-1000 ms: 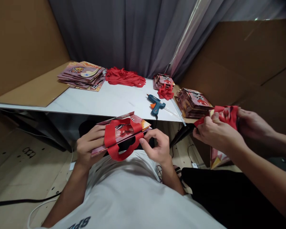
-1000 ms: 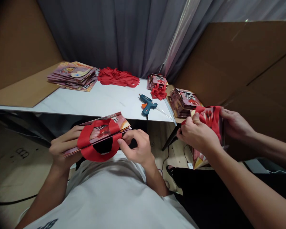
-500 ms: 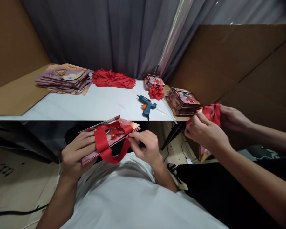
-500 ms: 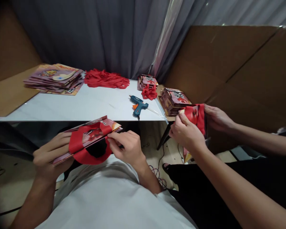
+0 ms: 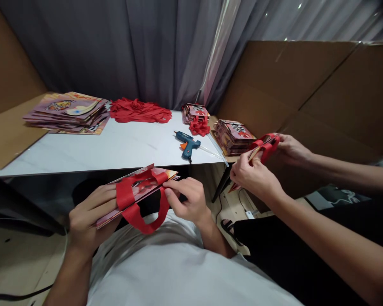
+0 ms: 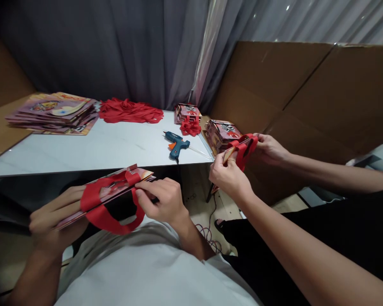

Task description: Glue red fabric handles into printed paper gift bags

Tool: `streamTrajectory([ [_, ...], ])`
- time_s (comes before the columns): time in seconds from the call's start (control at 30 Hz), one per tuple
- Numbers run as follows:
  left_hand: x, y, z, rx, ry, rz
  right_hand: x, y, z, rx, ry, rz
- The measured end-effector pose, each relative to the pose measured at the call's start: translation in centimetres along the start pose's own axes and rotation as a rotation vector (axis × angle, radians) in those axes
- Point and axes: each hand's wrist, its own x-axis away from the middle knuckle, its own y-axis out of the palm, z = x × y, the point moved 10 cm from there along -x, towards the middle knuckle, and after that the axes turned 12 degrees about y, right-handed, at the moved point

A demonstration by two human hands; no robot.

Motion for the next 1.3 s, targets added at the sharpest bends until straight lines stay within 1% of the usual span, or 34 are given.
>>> streamTrajectory([
  [0.1,-0.1,0.7,1.0,0.058,0.123,-0.074,0.1,0.3,0.1,-0.014,0.013,-0.014],
  [0.2,-0.5,0.8,1.2,0.052,0.136,-0.06,0.2,0.4,0.1,-0.015,0.002,-0.028],
  [0.3,-0.8,0.9,1.5,0.058,0.121,-0.046,0.1,0.3,0.2,0.026,-0.013,-0.032],
  [0.43,-0.7,1.1,1.5,0.041,0.085,-0.041,0.1,0.2,0.5,0.074,0.009,-0.025],
  [0.57,-0.6,1.3,1.3,0.021,0.057,-0.033,0.3,0.5,0.6,0.058,0.026,-0.031],
  [0.73,-1.3,1.5,1.8,0.009,0.059,-0.039,0.5,1.0,0.9,0.059,0.047,-0.067],
  [1.0,-1.4,1.4,1.5,0.033,0.018,-0.033,0.3,0.5,1.0,0.029,0.058,-0.033],
  [1.13,-1.9,1.3,1.9,0.052,0.011,0.001,0.2,0.2,0.6,0.023,0.013,-0.001],
  [1.23,-2.0,1.6,1.9,0.054,-0.02,-0.013,0.1,-0.3,0.0,-0.028,-0.04,0.045],
  [1.3,-1.9,1.7,2.0,0.053,-0.008,-0.022,0.1,-0.4,-0.1,-0.036,-0.048,0.055],
])
